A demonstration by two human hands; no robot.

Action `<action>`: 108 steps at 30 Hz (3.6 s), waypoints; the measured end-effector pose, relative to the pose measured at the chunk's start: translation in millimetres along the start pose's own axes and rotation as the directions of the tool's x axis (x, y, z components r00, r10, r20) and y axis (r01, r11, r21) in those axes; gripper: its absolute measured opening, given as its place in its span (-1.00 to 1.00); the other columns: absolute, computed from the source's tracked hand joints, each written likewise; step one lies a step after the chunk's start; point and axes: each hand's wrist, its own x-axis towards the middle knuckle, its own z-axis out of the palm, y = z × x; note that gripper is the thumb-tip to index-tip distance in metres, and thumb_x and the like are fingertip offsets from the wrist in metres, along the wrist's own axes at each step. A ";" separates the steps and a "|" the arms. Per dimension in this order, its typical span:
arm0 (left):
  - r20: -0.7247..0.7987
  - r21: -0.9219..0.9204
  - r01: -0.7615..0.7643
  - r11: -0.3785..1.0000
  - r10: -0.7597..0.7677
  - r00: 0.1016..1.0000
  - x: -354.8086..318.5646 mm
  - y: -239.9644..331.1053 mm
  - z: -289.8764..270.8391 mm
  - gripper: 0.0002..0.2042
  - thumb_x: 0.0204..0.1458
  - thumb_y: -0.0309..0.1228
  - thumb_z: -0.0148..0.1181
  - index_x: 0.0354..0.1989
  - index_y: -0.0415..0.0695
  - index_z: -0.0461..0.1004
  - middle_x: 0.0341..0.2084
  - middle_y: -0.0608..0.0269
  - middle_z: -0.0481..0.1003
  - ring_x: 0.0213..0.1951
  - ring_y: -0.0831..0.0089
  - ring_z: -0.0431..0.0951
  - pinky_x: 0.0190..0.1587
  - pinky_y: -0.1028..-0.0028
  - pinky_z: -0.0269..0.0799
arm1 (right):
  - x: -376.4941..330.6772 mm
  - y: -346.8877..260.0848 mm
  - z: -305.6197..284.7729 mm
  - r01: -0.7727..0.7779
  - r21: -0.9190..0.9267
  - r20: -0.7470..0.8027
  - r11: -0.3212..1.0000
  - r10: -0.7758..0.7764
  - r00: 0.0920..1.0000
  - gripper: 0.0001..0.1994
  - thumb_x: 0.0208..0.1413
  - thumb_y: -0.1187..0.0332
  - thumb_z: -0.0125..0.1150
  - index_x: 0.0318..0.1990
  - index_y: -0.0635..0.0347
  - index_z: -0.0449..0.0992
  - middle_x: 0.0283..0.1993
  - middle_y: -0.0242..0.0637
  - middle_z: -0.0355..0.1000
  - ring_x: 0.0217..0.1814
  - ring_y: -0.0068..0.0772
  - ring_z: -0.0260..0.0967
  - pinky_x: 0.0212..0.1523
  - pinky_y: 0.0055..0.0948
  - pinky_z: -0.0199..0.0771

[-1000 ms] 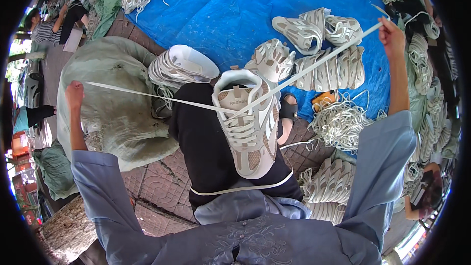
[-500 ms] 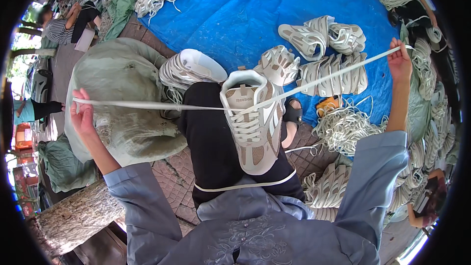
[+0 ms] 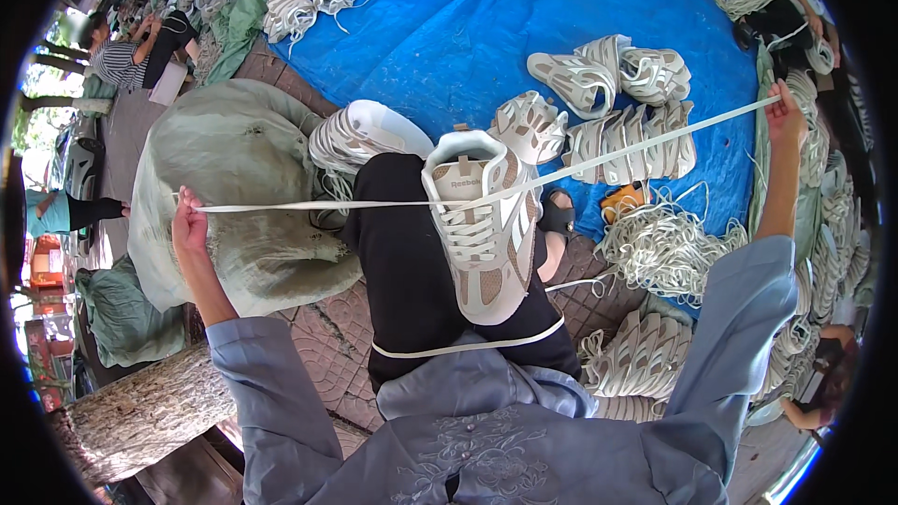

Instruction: The person sits on the ground and laces a white sneaker resting on their leg. They thread a long white lace through the eyelets, pulling it tight and adjusting the loops to secure the shoe.

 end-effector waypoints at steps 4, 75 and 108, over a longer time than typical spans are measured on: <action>-0.008 0.156 0.020 0.988 -0.019 1.000 -4.5 12.2 -21.7 -0.83 0.03 -0.54 0.00 -0.20 -0.30 0.31 -0.53 0.27 0.38 -0.62 0.64 0.25 -0.60 0.65 0.20 | -68.7 25.7 69.9 0.027 -0.310 0.340 0.950 0.084 0.937 -0.76 -0.03 0.35 0.10 -0.21 0.29 0.47 -0.34 -0.30 0.44 -0.33 -0.50 0.38 -0.22 -0.58 0.34; 0.882 -0.026 -0.977 -0.214 -0.465 0.079 -174.3 -201.5 233.7 -0.98 -0.22 -0.53 0.05 -0.59 -0.17 0.36 -0.69 0.16 0.37 -0.59 0.28 0.42 -0.53 0.39 0.30 | -369.6 128.3 199.9 0.274 -0.377 0.862 0.885 0.226 0.455 -0.89 -0.22 0.49 0.22 -0.43 0.20 0.53 -0.50 -0.32 0.43 -0.51 -0.53 0.38 -0.51 -0.58 0.33; 0.522 0.703 -0.695 0.149 -0.772 0.362 -153.3 -213.8 245.1 -0.89 -0.17 -0.48 0.03 -0.58 -0.22 0.47 -0.68 0.08 0.44 -0.58 0.31 0.46 -0.53 0.40 0.32 | -369.4 118.3 216.2 0.679 -0.319 0.935 0.661 0.103 0.340 -0.85 -0.33 0.47 0.19 -0.55 0.18 0.33 -0.56 -0.32 0.31 -0.44 -0.30 0.33 -0.42 -0.35 0.33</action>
